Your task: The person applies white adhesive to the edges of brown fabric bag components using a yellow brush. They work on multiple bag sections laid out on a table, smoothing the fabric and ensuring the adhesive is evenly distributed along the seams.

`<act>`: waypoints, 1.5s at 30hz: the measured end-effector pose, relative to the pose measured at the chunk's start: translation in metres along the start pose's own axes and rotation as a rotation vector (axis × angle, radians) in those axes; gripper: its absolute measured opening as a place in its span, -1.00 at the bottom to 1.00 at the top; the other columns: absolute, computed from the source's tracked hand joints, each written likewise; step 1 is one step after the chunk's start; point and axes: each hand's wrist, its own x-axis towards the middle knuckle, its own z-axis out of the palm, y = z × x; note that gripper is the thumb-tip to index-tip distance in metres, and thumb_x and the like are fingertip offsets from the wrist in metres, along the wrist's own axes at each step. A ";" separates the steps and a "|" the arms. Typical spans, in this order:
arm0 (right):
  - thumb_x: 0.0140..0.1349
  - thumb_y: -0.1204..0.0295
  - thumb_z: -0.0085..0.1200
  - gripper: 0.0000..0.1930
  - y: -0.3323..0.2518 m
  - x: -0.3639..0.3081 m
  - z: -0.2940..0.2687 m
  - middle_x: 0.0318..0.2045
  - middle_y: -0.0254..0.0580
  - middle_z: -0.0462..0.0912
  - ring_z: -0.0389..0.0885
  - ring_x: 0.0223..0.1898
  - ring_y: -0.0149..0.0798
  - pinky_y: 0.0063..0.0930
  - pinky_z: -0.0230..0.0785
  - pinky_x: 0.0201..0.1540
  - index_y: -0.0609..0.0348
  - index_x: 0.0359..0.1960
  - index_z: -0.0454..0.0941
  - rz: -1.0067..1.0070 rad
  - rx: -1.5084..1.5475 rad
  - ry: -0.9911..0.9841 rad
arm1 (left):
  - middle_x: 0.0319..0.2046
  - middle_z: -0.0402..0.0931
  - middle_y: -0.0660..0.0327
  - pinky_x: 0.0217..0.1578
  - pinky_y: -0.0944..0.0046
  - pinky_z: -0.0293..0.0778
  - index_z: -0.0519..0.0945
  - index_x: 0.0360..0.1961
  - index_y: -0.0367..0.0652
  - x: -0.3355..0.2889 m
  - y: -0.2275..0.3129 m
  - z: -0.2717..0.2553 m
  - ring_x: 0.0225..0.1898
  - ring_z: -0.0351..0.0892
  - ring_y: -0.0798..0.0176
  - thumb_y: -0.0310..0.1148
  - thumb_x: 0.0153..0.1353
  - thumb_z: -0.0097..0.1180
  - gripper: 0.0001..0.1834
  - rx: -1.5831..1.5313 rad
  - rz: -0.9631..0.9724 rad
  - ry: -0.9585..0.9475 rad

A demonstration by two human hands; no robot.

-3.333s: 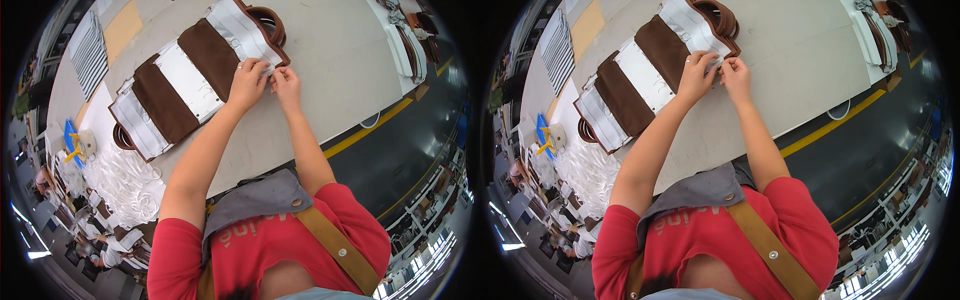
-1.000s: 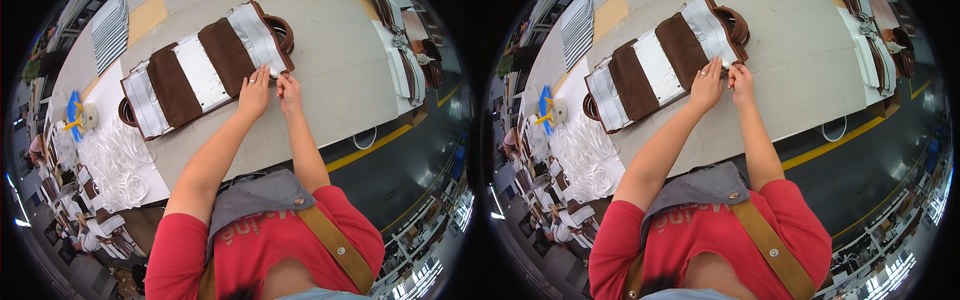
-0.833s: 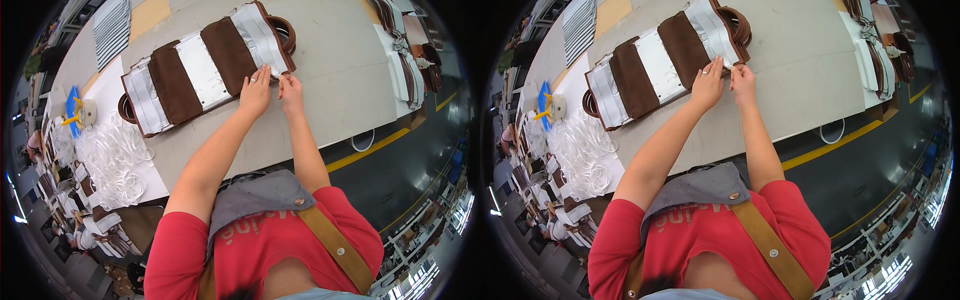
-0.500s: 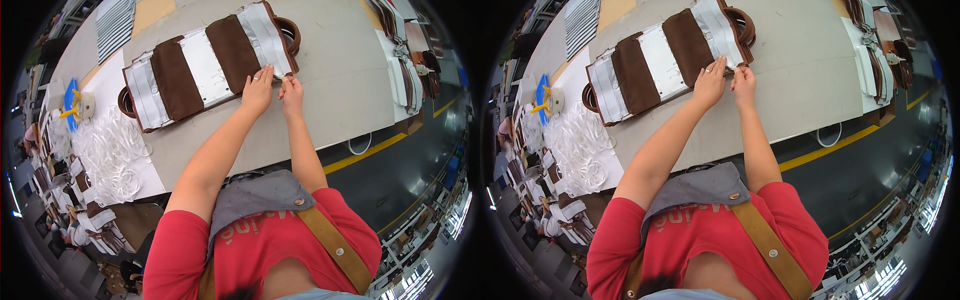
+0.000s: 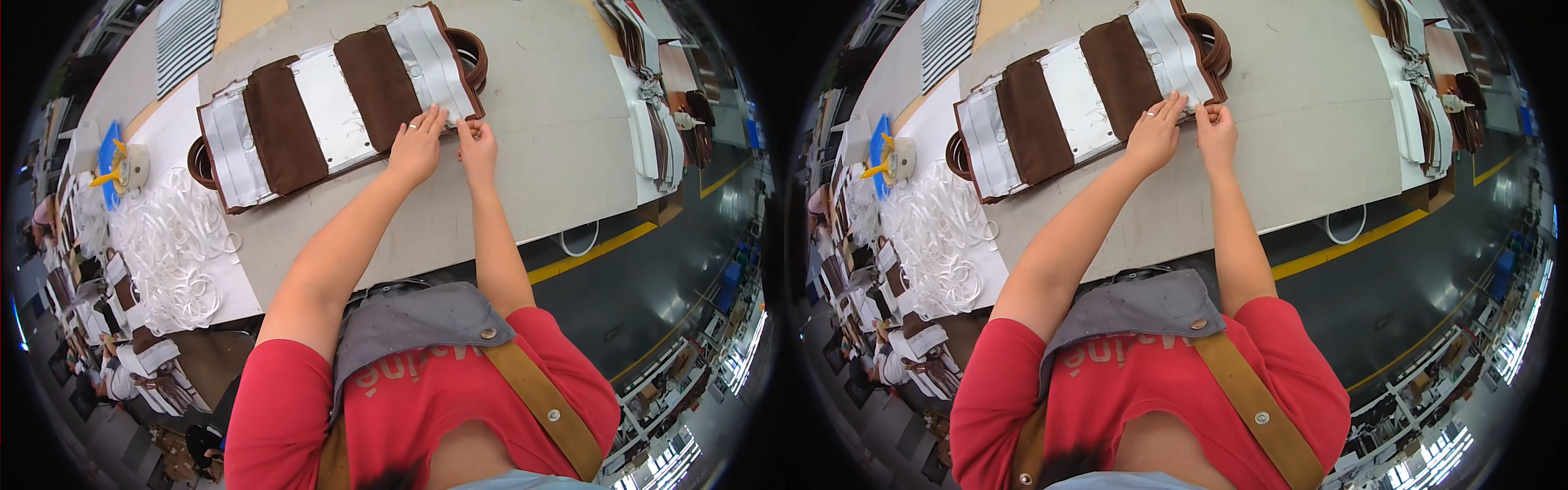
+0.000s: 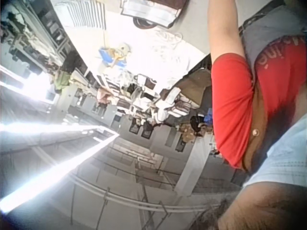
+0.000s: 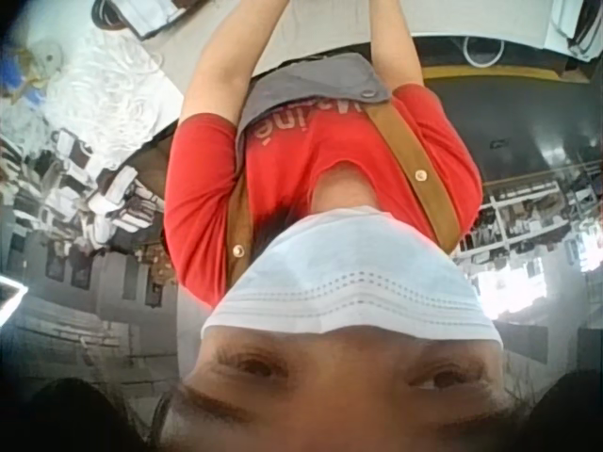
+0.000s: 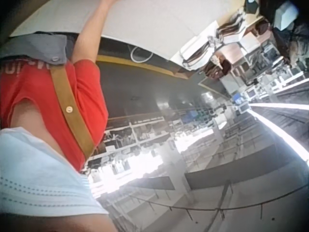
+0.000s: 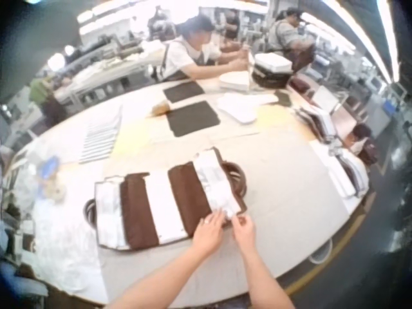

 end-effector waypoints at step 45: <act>0.06 0.29 0.05 -0.79 0.010 0.012 -0.002 -0.62 -0.26 0.55 0.52 -0.56 -0.30 -0.41 0.36 -0.43 0.21 -0.47 0.47 -0.367 -0.399 0.147 | 0.19 0.17 0.23 0.17 -0.05 0.06 0.31 0.07 -0.16 -0.030 0.008 -0.032 0.21 0.13 0.10 -0.52 0.09 -0.17 -0.55 0.179 0.097 0.001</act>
